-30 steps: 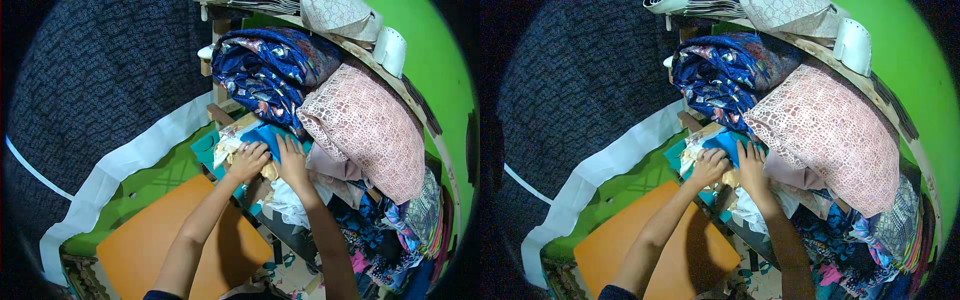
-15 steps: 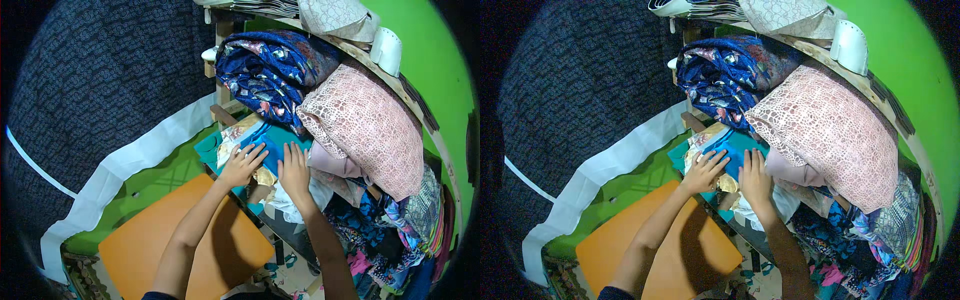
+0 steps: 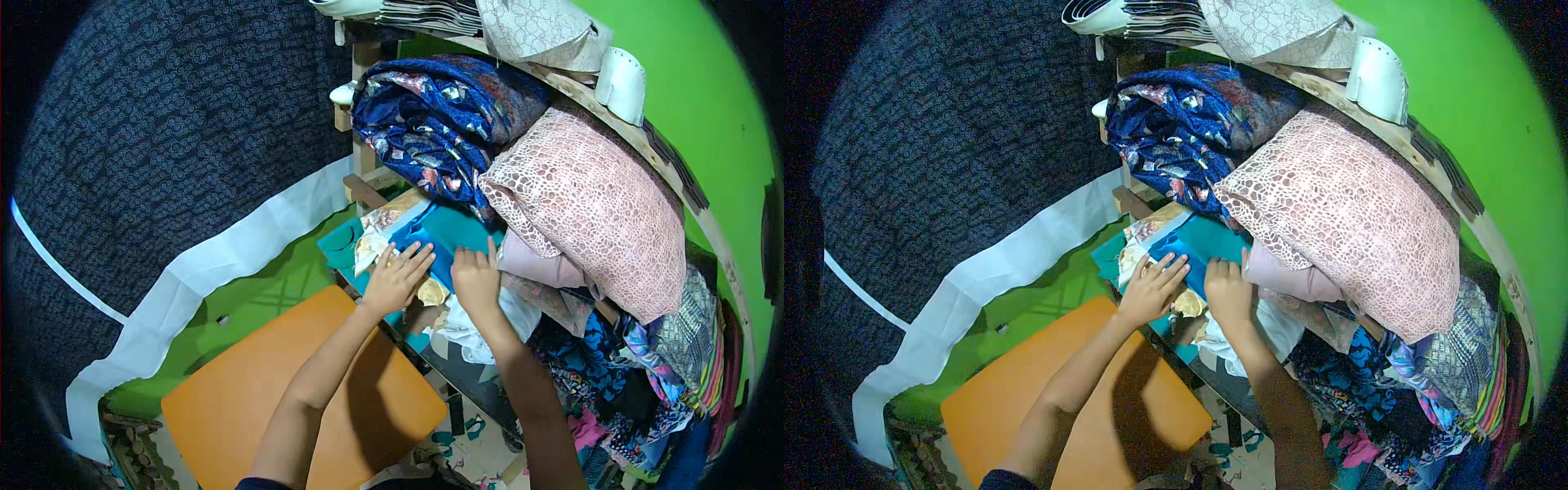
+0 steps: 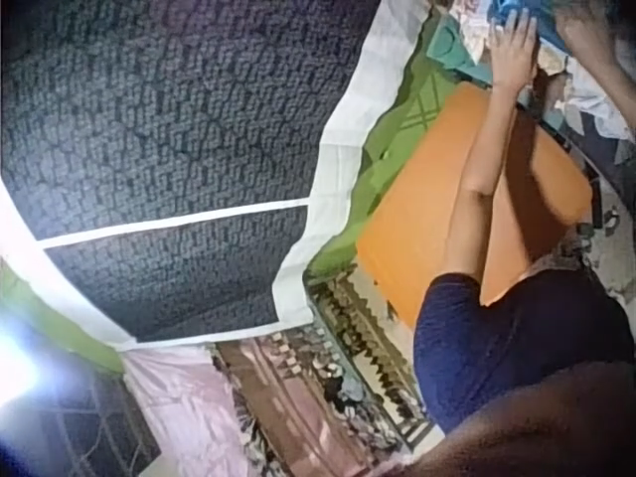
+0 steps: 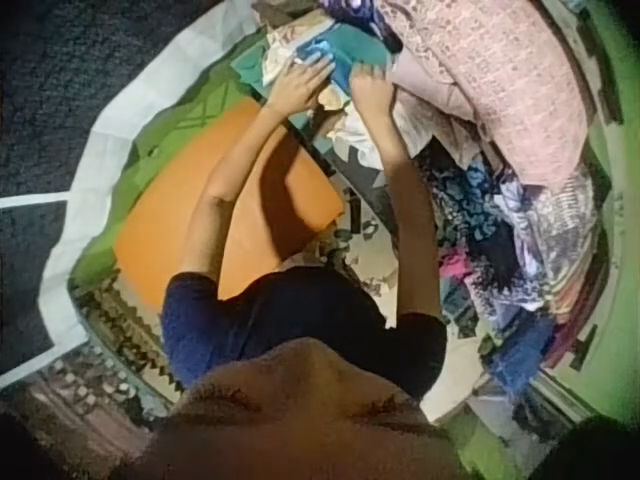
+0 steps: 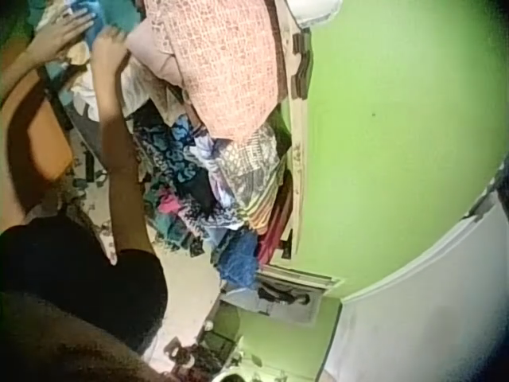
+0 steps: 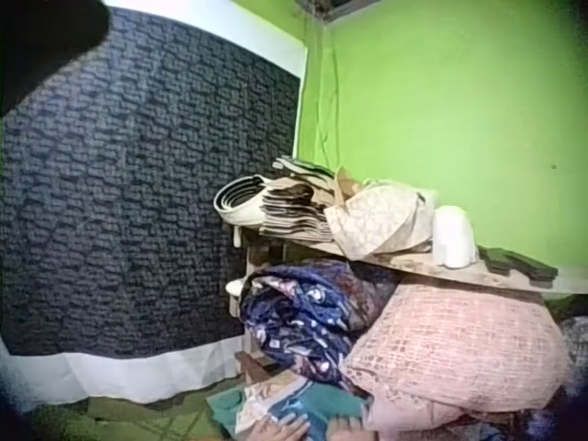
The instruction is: Folding a piece of magenta fabric on a small table and then organizing it on a shelf among other fabrics.
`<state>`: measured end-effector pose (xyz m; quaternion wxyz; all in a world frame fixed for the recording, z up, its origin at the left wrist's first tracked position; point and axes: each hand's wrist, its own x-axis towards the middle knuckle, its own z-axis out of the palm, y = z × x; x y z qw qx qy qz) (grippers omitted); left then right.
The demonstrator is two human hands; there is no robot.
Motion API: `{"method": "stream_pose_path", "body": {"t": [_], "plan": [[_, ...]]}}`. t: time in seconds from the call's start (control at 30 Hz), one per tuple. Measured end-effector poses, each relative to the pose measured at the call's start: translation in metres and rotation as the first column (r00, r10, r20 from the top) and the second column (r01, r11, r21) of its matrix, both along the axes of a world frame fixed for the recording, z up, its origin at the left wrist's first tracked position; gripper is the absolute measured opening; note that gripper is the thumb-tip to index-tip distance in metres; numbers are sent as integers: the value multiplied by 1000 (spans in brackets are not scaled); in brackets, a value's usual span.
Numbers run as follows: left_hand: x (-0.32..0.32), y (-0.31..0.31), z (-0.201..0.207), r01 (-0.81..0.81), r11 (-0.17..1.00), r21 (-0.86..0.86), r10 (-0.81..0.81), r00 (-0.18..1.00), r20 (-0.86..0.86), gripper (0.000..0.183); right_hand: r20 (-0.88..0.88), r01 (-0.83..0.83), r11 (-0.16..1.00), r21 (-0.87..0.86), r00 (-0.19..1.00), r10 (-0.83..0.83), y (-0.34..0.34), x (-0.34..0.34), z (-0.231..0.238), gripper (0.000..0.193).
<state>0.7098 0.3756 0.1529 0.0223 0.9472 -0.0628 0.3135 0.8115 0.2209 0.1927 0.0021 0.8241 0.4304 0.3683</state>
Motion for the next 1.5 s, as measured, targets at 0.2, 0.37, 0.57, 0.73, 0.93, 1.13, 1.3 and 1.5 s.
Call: {"method": "stream_pose_path", "body": {"t": [0.2, 0.37, 0.57, 0.73, 0.93, 1.13, 1.3, 1.5], "plan": [[0, -3, -6, -50, 997, 63, 51, 998, -20, 63, -249, 20, 1000, 19, 968, -15, -2, -16, 6, 37], [-14, -22, 1, -56, 998, 12, 55, 998, 31, 59, -207, 33, 995, 91, 978, -14, -32, -57, 2, 55], [-6, -63, 1, 91, 994, -56, -87, 994, 73, 57, -265, 260, 965, 44, 934, -240, -77, -75, -22, 65], [4, -82, -4, -52, 996, -72, 54, 998, 22, 54, -226, 374, 922, 101, 911, -345, -94, -59, -17, 68], [14, -79, -10, -57, 998, -14, 57, 998, 6, 55, -280, 337, 933, 127, 914, -293, -107, -43, -26, 72], [14, -84, -9, -152, 988, -20, 152, 988, -10, 57, -356, 293, 945, 147, 907, -226, -111, -40, -21, 71], [3, -118, 8, -95, 995, -21, 95, 995, 10, 58, -308, 149, 968, 202, 948, -82, -140, -50, -6, 58], [0, -170, 17, 79, 996, -39, -81, 995, -56, 56, -233, 267, 931, 248, 950, -210, -191, -56, 10, 42]]}}
